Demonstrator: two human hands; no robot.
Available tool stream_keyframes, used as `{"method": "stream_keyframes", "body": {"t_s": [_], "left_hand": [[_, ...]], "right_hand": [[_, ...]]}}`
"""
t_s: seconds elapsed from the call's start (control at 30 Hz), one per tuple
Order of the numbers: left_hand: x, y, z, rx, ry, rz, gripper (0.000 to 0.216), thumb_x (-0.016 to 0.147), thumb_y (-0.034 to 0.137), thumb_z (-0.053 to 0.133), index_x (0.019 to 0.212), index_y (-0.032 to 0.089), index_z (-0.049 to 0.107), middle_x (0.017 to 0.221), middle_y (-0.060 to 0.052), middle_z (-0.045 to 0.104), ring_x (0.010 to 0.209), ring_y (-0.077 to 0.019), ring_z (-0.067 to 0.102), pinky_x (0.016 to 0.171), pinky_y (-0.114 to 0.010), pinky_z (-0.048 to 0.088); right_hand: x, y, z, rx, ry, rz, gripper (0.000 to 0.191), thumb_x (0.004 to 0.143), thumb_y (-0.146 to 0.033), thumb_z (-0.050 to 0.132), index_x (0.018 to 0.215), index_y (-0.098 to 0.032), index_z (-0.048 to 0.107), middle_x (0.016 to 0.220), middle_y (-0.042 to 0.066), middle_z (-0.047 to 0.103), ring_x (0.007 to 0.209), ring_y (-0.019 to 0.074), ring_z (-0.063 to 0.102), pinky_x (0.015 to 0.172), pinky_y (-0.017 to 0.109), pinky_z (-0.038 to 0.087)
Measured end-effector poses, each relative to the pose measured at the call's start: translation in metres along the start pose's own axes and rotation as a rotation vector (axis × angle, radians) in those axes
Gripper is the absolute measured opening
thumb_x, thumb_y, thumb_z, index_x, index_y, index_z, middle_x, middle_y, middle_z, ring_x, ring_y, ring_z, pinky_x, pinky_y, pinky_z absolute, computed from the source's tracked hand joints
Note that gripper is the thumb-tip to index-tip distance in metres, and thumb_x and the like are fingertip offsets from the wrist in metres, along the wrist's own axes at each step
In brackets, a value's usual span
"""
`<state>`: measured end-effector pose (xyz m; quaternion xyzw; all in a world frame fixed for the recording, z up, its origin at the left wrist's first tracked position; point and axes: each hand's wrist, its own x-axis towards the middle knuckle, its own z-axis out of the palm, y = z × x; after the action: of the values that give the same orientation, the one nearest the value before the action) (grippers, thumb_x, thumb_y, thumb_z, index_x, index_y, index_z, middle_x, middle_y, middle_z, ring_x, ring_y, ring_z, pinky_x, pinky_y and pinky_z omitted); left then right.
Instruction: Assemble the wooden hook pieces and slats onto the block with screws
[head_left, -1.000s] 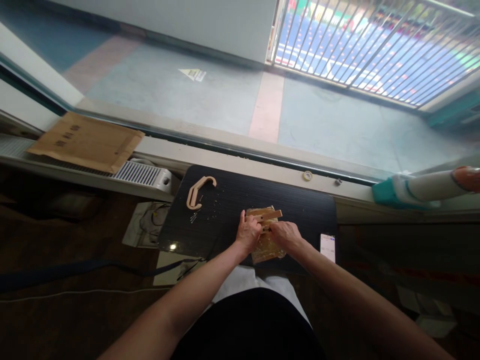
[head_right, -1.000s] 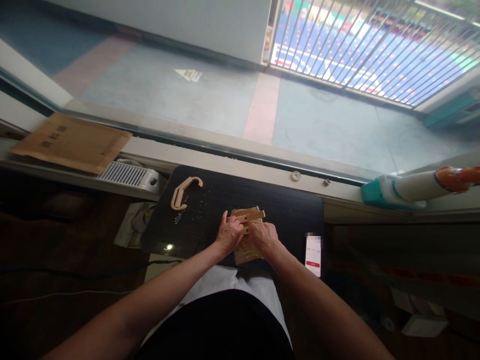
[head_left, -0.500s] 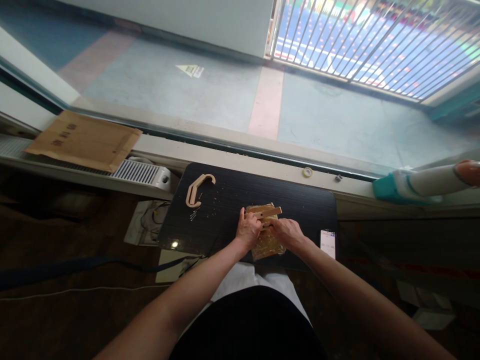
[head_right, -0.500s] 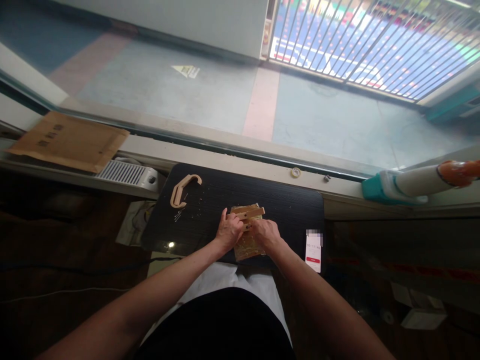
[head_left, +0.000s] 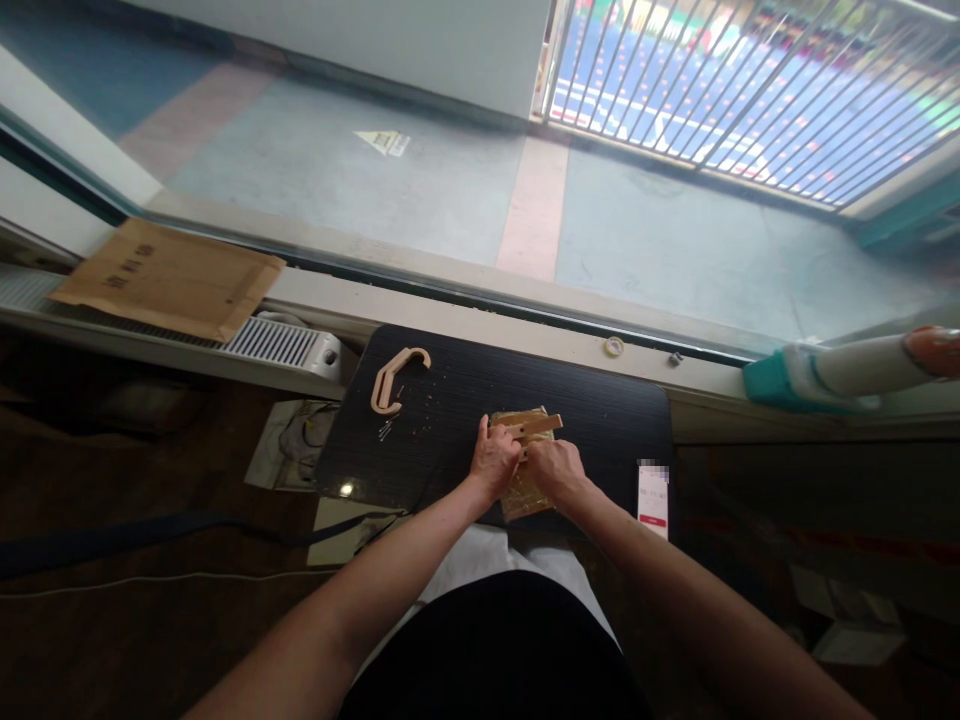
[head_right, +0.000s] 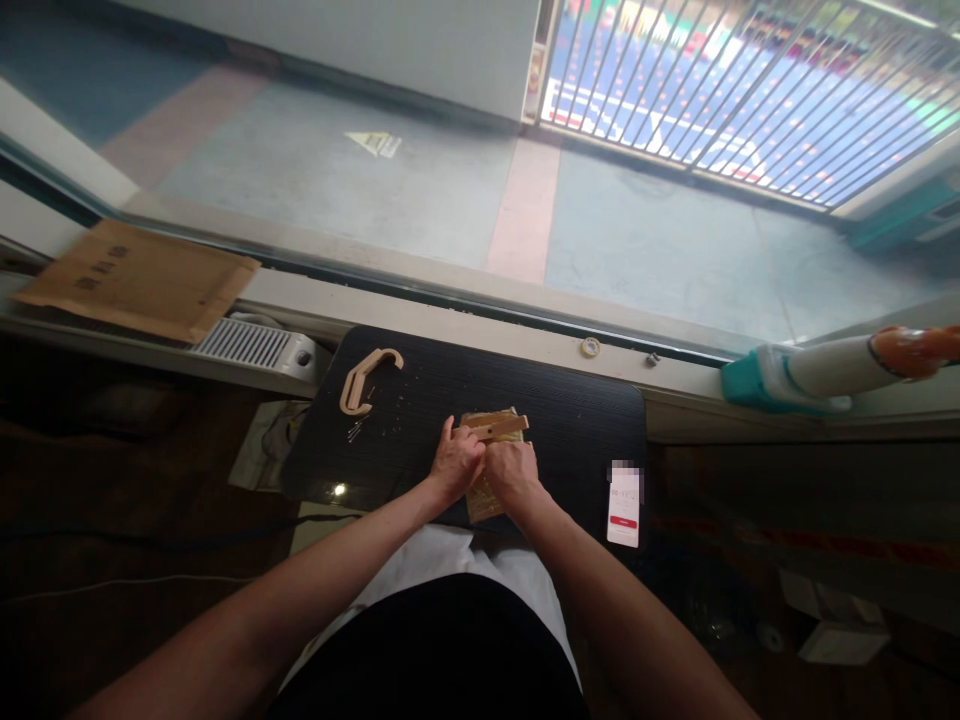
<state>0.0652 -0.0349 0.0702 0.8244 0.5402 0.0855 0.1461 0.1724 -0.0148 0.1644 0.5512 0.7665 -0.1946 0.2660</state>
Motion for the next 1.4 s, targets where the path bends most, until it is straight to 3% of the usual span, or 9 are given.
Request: {"method": "stream_keyframes", "body": {"t_s": [0.1,0.23,0.5,0.73,0.87,0.97,1.17,1.4], "left_hand": [[0.0,0.0,0.001,-0.008,0.006,-0.013,0.016,0.08,0.018,0.053,0.073,0.017,0.067,0.08,-0.008,0.065,0.092,-0.0228,0.052,0.104,-0.056,0.022],[0.0,0.0,0.001,-0.014,0.017,-0.02,0.014,0.079,0.017,0.054,0.074,0.017,0.067,0.08,-0.008,0.065,0.091,-0.0229,0.052,0.104,-0.057,0.022],[-0.001,0.0,0.0,-0.013,0.005,-0.011,0.013,0.078,0.017,0.054,0.075,0.017,0.067,0.081,-0.008,0.065,0.092,-0.023,0.052,0.104,-0.056,0.022],[0.0,0.0,0.001,-0.008,-0.007,-0.007,0.012,0.078,0.017,0.054,0.076,0.017,0.066,0.082,-0.008,0.065,0.093,-0.0231,0.051,0.104,-0.056,0.021],[0.0,0.0,0.001,0.005,-0.007,-0.014,0.013,0.078,0.018,0.054,0.075,0.017,0.066,0.082,-0.007,0.064,0.093,-0.0229,0.051,0.104,-0.056,0.022],[0.0,0.0,0.0,0.008,-0.008,-0.01,0.012,0.078,0.017,0.054,0.076,0.017,0.066,0.082,-0.007,0.064,0.092,-0.0227,0.051,0.104,-0.056,0.022],[0.0,0.0,0.001,0.002,-0.004,-0.007,0.014,0.078,0.017,0.053,0.076,0.016,0.067,0.081,-0.008,0.064,0.092,-0.0224,0.051,0.104,-0.056,0.022],[-0.001,-0.001,0.0,-0.003,-0.017,0.0,0.011,0.078,0.018,0.055,0.076,0.015,0.066,0.082,-0.008,0.064,0.093,-0.0225,0.051,0.105,-0.056,0.02]], "right_hand": [[-0.002,0.002,0.0,0.012,-0.012,0.03,0.027,0.087,-0.014,0.04,0.09,-0.015,0.067,0.091,0.012,0.07,0.086,0.0218,0.066,0.072,0.03,0.048],[-0.006,0.009,-0.006,0.0,-0.008,-0.083,0.026,0.088,-0.017,0.041,0.102,-0.019,0.063,0.095,0.01,0.069,0.088,0.0207,0.065,0.073,0.029,0.048],[-0.001,0.019,-0.001,-0.157,0.049,-0.251,0.029,0.087,-0.009,0.039,0.094,-0.01,0.067,0.094,0.016,0.067,0.087,0.0218,0.064,0.072,0.027,0.049],[0.002,0.017,0.009,-0.038,-0.003,-0.041,0.026,0.087,-0.014,0.042,0.088,-0.016,0.068,0.09,0.011,0.07,0.084,0.0191,0.066,0.071,0.024,0.047],[0.0,0.019,0.003,0.009,-0.045,0.012,0.027,0.087,-0.019,0.041,0.097,-0.019,0.066,0.096,0.01,0.069,0.089,0.0189,0.065,0.074,0.025,0.046],[-0.005,0.023,-0.005,-0.003,-0.003,-0.074,0.028,0.088,-0.017,0.04,0.104,-0.02,0.063,0.098,0.009,0.068,0.088,0.0185,0.065,0.074,0.026,0.046],[-0.01,0.026,-0.01,-0.118,0.06,-0.267,0.026,0.086,-0.01,0.041,0.094,-0.015,0.065,0.093,0.01,0.069,0.086,0.0216,0.065,0.07,0.028,0.049],[-0.006,0.025,0.0,-0.102,0.032,-0.253,0.026,0.088,-0.012,0.04,0.091,-0.015,0.065,0.09,0.011,0.069,0.084,0.0197,0.065,0.073,0.026,0.048]]}}
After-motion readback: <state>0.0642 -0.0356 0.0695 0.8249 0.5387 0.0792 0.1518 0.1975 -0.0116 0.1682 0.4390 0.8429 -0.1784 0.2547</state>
